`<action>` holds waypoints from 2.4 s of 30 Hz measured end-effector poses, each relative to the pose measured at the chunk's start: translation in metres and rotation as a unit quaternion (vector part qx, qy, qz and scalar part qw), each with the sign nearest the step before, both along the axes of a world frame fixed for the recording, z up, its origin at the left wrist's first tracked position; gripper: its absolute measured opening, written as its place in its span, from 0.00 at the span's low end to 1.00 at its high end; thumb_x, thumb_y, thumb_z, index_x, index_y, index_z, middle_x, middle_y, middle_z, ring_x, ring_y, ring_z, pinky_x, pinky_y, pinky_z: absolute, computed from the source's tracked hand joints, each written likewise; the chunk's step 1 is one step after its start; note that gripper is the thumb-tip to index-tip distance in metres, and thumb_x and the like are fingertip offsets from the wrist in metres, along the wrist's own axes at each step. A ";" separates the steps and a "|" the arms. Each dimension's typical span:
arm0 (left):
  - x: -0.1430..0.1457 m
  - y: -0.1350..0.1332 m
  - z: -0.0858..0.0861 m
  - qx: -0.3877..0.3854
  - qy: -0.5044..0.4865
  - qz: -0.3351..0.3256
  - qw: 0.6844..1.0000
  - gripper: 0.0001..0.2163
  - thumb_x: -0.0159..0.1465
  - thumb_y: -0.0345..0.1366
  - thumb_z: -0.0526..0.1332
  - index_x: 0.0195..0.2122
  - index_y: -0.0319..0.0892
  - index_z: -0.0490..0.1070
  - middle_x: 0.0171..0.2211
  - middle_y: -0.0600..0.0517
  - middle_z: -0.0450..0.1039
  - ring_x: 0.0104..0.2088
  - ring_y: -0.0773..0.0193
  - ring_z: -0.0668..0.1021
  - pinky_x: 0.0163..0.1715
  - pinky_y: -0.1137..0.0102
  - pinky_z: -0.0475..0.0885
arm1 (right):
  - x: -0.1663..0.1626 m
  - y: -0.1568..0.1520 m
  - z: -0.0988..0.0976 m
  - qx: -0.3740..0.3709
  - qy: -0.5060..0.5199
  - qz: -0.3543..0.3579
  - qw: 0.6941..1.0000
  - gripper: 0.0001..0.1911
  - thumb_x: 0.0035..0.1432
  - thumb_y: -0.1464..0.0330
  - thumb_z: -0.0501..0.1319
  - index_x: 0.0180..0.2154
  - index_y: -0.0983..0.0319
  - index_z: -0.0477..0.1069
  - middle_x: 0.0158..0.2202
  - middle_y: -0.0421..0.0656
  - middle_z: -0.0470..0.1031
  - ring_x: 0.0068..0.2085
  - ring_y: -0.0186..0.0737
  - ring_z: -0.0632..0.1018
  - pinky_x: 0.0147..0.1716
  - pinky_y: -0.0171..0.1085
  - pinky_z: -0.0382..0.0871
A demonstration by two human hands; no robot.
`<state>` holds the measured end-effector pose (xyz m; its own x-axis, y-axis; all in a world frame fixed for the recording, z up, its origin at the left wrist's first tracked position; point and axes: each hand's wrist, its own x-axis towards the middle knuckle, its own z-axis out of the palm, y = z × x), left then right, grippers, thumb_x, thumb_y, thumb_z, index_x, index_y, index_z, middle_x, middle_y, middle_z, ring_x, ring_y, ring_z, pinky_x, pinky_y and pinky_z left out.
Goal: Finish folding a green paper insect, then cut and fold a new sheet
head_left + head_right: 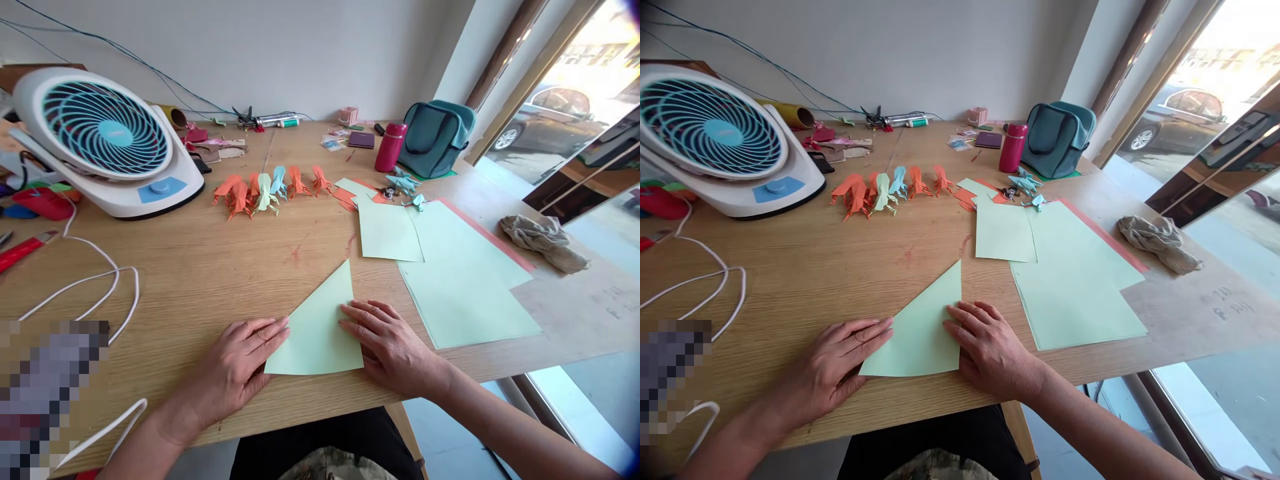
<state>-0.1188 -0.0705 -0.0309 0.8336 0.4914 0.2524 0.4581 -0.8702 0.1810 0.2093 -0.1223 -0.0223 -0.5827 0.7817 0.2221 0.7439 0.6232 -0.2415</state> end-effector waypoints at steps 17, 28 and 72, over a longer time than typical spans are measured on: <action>0.000 0.002 0.004 -0.044 0.028 0.005 0.999 0.29 0.68 0.37 0.56 0.70 0.47 0.52 0.66 0.48 0.63 0.60 0.48 0.68 0.55 0.54 0.66 | 0.005 0.004 0.000 -0.017 0.027 0.012 0.999 0.25 0.58 0.72 0.56 0.58 0.68 0.68 0.64 0.56 0.67 0.64 0.55 0.67 0.61 0.55 0.62; 0.003 0.001 0.006 -0.025 0.009 -0.001 1.000 0.27 0.70 0.48 0.54 0.66 0.42 0.60 0.65 0.45 0.65 0.60 0.48 0.68 0.55 0.55 0.66 | 0.004 0.003 0.001 -0.013 0.015 0.010 1.000 0.26 0.57 0.75 0.55 0.58 0.68 0.69 0.64 0.55 0.67 0.64 0.54 0.67 0.61 0.54 0.63; 0.083 0.066 0.061 -0.196 0.083 0.066 0.975 0.11 0.63 0.37 0.59 0.25 0.41 0.74 0.16 0.57 0.65 0.20 0.69 0.67 0.28 0.71 0.60 | -0.011 0.044 0.032 -0.064 0.035 -0.162 0.984 0.19 0.60 0.62 0.63 0.52 0.58 0.74 0.32 0.43 0.82 0.32 0.44 0.80 0.33 0.38 0.68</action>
<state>-0.0361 -0.0040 0.0301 0.7702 0.6283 -0.1093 0.6125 -0.6810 0.4014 0.1979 -0.0785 0.0102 -0.2852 0.9482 0.1400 0.8771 0.3171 -0.3608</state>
